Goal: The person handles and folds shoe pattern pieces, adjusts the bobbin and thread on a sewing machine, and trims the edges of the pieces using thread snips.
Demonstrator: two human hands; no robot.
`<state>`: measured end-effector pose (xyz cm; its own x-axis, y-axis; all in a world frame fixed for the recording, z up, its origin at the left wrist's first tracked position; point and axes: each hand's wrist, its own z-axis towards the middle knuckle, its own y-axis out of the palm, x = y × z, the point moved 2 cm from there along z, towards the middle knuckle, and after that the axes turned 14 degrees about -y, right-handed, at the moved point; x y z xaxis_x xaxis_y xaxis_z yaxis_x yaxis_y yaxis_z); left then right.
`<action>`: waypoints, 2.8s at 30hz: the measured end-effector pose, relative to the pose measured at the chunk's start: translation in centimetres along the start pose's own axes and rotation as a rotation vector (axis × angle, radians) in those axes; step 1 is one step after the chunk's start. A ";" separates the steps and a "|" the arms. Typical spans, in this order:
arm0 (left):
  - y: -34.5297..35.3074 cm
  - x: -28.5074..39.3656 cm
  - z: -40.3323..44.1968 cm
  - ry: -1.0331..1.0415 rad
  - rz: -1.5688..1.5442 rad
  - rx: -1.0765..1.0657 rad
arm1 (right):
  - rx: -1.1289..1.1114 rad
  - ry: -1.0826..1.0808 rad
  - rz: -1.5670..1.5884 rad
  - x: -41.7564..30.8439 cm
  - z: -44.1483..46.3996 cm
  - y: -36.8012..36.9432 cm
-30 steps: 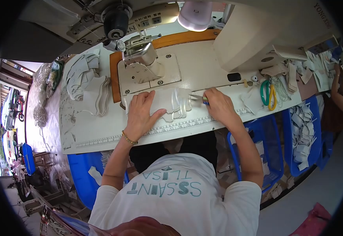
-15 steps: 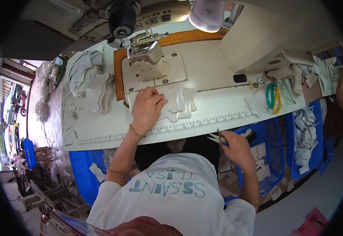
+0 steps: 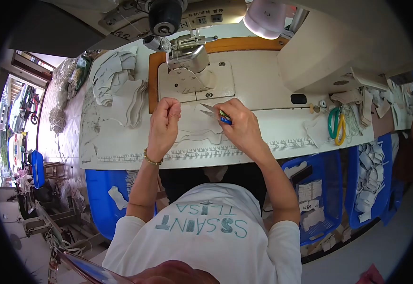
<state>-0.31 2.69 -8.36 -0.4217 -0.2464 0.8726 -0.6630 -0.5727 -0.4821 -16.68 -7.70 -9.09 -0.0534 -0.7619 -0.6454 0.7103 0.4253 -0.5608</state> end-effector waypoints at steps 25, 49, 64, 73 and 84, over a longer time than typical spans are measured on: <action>-1.6 -1.9 0.9 0.187 0.585 0.050 | -0.605 0.135 0.546 -2.3 -5.8 -13.1; -0.6 -2.0 1.3 0.116 0.462 -0.076 | -0.048 0.335 0.241 0.1 -4.6 -7.6; -3.2 2.4 -0.9 -0.066 -0.337 -0.074 | 0.287 -0.273 -0.114 -6.7 1.4 0.3; -5.5 3.4 -1.0 0.155 -0.124 -0.129 | 0.221 0.357 0.942 -5.4 1.4 4.1; -4.8 3.1 0.4 -0.002 -0.185 -0.260 | 0.284 0.263 0.702 -5.3 1.1 4.3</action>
<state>1.85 4.33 -3.35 -0.2781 -0.1580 0.9475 -0.8645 -0.3889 -0.3186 -12.61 -2.35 -7.53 0.3341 -0.2073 -0.9195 0.7889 0.5954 0.1524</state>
